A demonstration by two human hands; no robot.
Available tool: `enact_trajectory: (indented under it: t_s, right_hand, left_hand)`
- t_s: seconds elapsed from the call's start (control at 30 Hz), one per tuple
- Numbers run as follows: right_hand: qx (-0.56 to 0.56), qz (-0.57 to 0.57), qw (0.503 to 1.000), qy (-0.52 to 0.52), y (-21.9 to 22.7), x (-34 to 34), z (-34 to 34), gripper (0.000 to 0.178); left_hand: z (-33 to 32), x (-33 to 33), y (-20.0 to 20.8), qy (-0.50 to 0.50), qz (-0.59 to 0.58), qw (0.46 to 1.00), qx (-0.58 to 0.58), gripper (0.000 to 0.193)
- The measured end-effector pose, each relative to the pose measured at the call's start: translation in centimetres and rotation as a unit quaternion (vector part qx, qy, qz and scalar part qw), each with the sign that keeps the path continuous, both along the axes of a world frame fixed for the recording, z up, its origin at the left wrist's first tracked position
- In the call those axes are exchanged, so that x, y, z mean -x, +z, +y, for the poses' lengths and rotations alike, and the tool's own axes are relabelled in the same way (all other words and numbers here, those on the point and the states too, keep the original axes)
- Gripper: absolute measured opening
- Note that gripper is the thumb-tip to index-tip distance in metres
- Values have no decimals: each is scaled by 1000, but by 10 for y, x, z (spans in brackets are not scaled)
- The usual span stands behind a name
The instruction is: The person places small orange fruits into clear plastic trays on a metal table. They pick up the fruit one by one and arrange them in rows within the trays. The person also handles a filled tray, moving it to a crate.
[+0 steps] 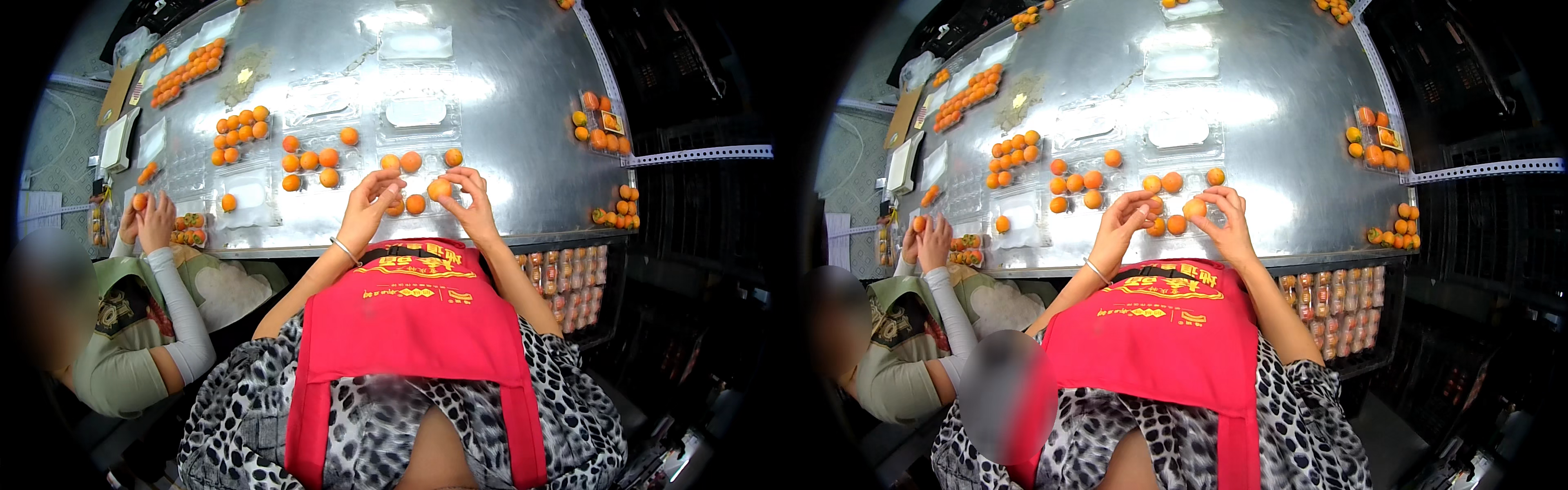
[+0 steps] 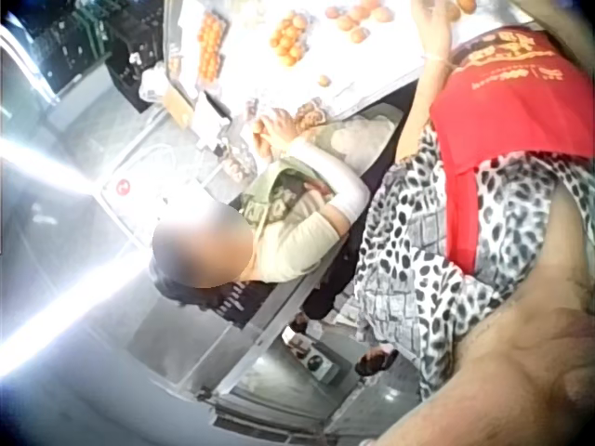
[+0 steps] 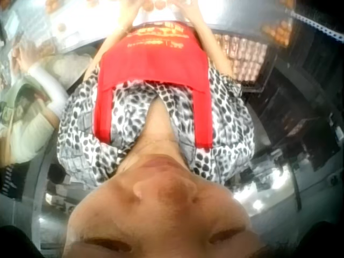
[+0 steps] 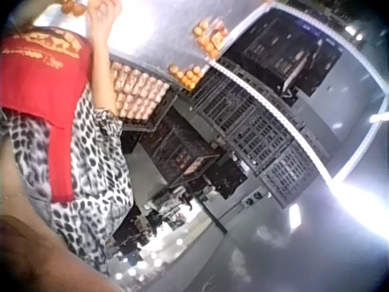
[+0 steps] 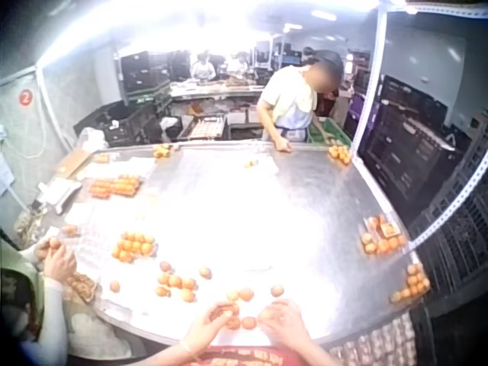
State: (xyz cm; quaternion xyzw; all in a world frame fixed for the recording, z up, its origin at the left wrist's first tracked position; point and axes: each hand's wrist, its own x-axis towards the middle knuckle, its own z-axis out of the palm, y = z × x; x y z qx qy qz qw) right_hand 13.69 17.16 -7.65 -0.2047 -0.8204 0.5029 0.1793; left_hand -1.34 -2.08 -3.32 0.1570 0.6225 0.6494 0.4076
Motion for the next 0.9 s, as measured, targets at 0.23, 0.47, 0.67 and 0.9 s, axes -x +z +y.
enact_trajectory:
  t_s: [0.23, 0.47, 0.67, 0.9]
  right_hand:
    - [362, 109, 923, 65, 53, 4, -15, 36]
    - [393, 123, 911, 41, 72, 7, -31, 38]
    - [439, 50, 896, 47, 61, 2, -25, 55]
    - [418, 4, 906, 66, 74, 11, -37, 49]
  left_hand:
    - [9, -7, 32, -117, -330, 930, -108, 49]
    - [12, -8, 45, -98, -189, 973, -84, 41]
    - [12, -13, 53, -47, 127, 989, -55, 58]
    - [12, -14, 54, -44, 403, 914, -4, 70]
